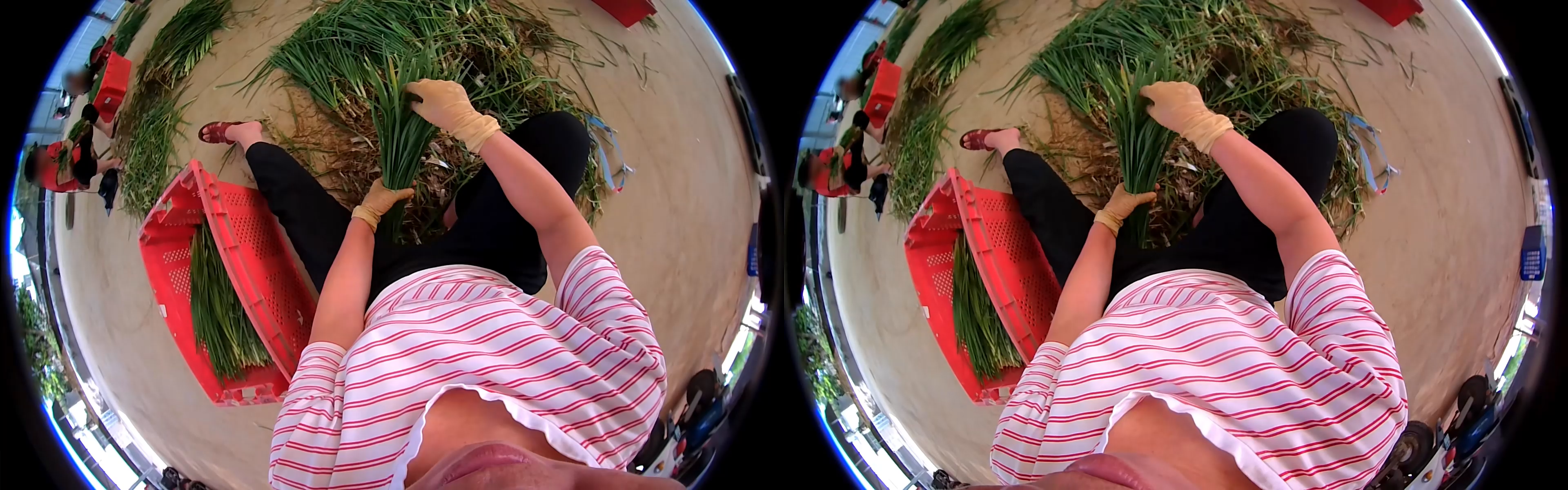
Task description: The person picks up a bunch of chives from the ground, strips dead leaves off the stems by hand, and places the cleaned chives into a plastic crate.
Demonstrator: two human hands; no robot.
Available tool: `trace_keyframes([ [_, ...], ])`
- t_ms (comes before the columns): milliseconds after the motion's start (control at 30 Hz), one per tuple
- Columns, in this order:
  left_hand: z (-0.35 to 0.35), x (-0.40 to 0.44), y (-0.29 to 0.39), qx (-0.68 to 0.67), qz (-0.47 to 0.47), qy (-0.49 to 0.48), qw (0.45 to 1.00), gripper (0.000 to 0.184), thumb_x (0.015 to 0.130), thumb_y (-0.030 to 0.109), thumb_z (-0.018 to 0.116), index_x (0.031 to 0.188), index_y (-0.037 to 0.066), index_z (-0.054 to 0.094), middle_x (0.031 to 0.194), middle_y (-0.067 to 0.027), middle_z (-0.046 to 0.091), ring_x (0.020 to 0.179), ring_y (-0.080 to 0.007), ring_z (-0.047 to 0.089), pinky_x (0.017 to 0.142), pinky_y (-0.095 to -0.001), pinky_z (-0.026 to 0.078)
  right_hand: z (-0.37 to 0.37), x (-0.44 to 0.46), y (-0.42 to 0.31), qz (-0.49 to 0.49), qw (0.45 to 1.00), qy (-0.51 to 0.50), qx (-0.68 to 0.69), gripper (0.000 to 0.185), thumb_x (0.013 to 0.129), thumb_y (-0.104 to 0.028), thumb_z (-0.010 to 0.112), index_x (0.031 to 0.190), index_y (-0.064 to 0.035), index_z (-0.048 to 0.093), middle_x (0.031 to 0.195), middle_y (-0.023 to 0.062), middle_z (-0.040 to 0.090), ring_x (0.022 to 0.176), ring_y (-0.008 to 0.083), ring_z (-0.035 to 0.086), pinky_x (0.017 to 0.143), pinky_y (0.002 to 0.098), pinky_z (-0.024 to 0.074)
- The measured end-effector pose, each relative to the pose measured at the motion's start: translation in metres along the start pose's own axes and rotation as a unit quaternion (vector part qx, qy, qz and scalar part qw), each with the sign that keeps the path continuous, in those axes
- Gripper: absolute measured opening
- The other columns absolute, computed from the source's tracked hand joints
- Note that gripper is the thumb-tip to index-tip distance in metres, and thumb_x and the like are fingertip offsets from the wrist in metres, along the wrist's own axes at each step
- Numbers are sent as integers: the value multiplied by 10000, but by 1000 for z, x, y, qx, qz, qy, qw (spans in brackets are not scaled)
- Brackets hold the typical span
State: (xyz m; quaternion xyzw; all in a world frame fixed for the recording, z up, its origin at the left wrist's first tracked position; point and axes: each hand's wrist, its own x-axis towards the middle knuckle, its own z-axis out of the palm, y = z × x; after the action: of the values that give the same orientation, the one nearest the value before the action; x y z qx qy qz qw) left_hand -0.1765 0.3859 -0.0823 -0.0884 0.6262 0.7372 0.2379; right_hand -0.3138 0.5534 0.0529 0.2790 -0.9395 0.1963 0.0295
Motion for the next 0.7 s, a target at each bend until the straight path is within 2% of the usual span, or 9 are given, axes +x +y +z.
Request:
trace_keyframes([
  [167,-2,2,-2,-12,-5,-12,1000,305,709,51,711,985,-17,599,905,-79,640,722,-153,604,652,-286,508,-11,0,-9,-22,998,-66,-8,263,759,-174,554,1000,-79,597,863,114,628,823,290,598,698,387,483],
  [300,-2,2,-2,-16,-14,-21,1000,331,706,46,716,1003,-18,583,911,-82,639,745,-160,614,672,-284,517,-1,1,-5,-84,996,-20,-32,219,763,-185,539,927,-61,616,845,117,628,796,290,604,676,389,487],
  [400,-2,2,-2,-10,-7,-28,1000,320,710,43,710,998,-17,586,907,-83,638,747,-160,614,673,-281,513,2,4,-10,-43,995,-67,-63,215,764,-222,531,846,-47,627,802,108,633,790,285,607,680,391,487],
  [467,0,2,1,2,-13,-30,999,318,709,44,709,997,-16,589,908,-82,637,743,-160,612,668,-280,509,-1,3,-16,76,992,-92,-47,248,776,-255,522,845,-47,639,762,97,638,803,285,604,712,392,477],
  [500,1,2,3,10,-18,-31,999,316,709,45,708,996,-15,591,909,-82,637,739,-160,610,663,-279,505,3,5,-10,78,992,-91,-46,248,776,-255,522,845,-47,639,762,97,638,803,285,604,712,392,477],
  [567,1,3,1,11,-16,-23,1000,302,708,43,705,985,-15,600,899,-82,638,723,-161,608,653,-280,502,12,17,15,221,952,18,213,277,790,-271,520,918,-60,646,775,103,641,830,291,600,760,385,465],
  [600,1,4,0,11,-12,-13,1000,288,707,40,702,974,-14,609,889,-81,639,708,-162,605,644,-281,499,-1,21,25,240,932,-28,270,323,818,-310,505,987,-71,640,854,124,639,848,301,595,789,377,454],
  [667,1,0,5,13,-7,9,1000,278,705,48,703,963,-12,618,872,-81,641,694,-162,603,641,-283,498,-7,19,35,190,950,177,172,323,824,-335,526,976,-77,646,864,123,641,837,290,598,781,372,454],
  [700,0,1,4,17,-2,27,999,268,703,56,703,952,-10,627,855,-82,643,679,-163,601,638,-284,497,-11,20,35,189,951,176,171,323,824,-335,526,976,-77,646,864,123,641,837,290,598,781,372,454],
])
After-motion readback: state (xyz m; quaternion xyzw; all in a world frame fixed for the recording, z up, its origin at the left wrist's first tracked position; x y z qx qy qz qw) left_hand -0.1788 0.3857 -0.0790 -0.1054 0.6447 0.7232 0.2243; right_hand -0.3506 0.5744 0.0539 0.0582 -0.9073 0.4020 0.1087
